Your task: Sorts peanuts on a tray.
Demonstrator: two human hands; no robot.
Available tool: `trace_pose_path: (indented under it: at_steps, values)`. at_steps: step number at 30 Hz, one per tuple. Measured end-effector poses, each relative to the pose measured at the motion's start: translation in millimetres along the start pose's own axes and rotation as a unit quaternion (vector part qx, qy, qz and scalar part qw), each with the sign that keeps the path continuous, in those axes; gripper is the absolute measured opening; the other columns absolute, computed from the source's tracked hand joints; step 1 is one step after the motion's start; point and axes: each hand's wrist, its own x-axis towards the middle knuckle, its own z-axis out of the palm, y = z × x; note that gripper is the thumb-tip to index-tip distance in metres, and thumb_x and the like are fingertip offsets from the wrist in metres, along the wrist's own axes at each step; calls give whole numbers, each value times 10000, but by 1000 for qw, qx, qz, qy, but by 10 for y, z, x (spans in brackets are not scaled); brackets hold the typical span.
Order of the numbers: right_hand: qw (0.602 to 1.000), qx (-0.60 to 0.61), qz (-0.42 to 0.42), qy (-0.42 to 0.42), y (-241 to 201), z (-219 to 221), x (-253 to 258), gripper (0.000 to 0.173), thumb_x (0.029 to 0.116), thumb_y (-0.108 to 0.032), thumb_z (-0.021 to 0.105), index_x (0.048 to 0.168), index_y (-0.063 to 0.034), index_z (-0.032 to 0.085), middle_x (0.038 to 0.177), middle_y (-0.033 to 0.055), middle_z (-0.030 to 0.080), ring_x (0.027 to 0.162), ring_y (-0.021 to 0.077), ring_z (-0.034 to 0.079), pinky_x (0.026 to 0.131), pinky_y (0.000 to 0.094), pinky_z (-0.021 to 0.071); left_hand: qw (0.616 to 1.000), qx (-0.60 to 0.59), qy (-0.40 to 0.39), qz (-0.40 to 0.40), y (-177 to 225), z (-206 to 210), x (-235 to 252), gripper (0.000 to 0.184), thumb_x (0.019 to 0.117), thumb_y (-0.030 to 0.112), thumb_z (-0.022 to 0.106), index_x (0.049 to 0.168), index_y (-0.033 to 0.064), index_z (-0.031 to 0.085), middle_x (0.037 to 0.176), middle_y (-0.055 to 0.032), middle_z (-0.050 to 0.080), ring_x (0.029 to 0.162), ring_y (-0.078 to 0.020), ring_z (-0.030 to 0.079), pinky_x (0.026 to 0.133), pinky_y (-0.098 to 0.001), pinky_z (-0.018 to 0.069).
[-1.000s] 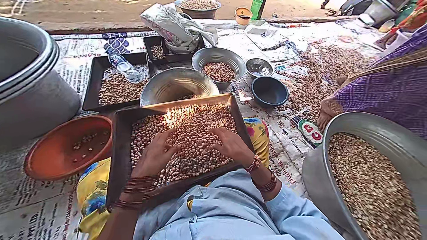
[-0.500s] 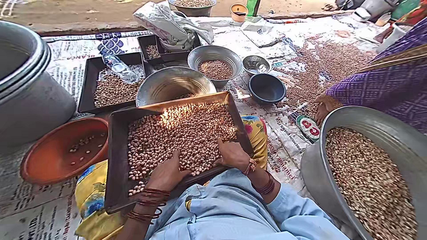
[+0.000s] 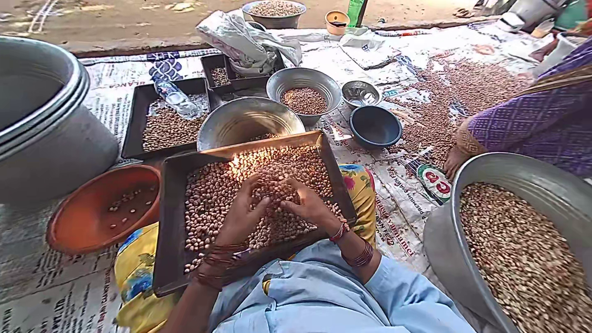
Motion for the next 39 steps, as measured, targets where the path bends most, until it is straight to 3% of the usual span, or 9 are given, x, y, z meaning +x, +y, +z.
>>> trace_pose_path:
  at_steps: [5,9,14,20,25,28,31,35,39]
  values:
    - [996,-58,-52,30,-31,-223,-49,486,950,-146,662,1418,-48,578,1442,217,548,1299,316,571,1046,489,495,963,251,82,62,-426,-716,43,564,962,210,625,1459,-20,491,1491,-355,439,1376,-541,441,1115,-663,376]
    - [985,-160,-10,57,-46,-402,-133,512,963,-176,670,1454,-88,552,1537,235,459,1284,380,578,985,523,519,950,302,65,-35,-687,-1058,28,712,954,272,640,1528,-67,390,1580,-409,267,1476,-580,265,1201,-668,219]
    - [979,-193,49,41,-43,-523,-129,506,980,-228,671,1460,-128,542,1577,218,414,1334,386,542,1020,538,498,928,357,-8,-101,-664,-754,174,849,902,183,797,1542,-111,323,1577,-463,184,1464,-626,243,1147,-732,281]
    - [981,-188,37,3,-13,-409,-110,523,971,-264,678,1458,-133,540,1573,210,420,1324,396,542,996,572,492,928,346,-115,-76,-28,-76,170,743,956,74,663,1565,-104,277,1607,-406,211,1410,-612,365,1099,-703,372]
    - [978,-207,34,8,27,-496,-132,486,992,-291,652,1445,-137,569,1497,198,513,1295,377,571,1013,573,491,981,141,-128,-25,-11,-415,38,603,1030,251,583,1581,89,399,1560,-191,478,1404,-371,510,1156,-568,393]
    - [972,-226,50,30,115,-600,-194,455,991,-304,665,1418,-163,596,1462,153,560,1270,349,600,1010,569,505,970,221,-54,-84,-98,-766,-106,497,1058,272,569,1521,107,496,1348,-211,651,1138,-429,668,978,-666,476]
    - [971,-230,59,38,138,-660,-268,441,992,-299,675,1392,-123,613,1425,164,587,1241,361,616,998,581,505,922,329,-18,-203,-116,-955,-244,452,1060,305,575,1440,59,564,1191,-292,685,1126,-522,640,974,-726,428]
    - [971,-236,24,28,189,-657,-288,448,998,-289,658,1389,-75,611,1403,214,596,1268,405,594,1029,617,469,884,334,-96,-313,-37,-681,-319,728,1023,392,626,1549,-37,363,1340,-359,588,1255,-544,571,1055,-697,420]
    - [973,-228,-23,30,182,-568,-246,425,962,-192,677,1360,-50,630,1332,256,625,1224,462,607,980,682,460,952,189,-106,-218,39,-403,-274,733,1012,283,654,1604,43,295,1412,-262,573,1247,-404,612,1083,-575,457]
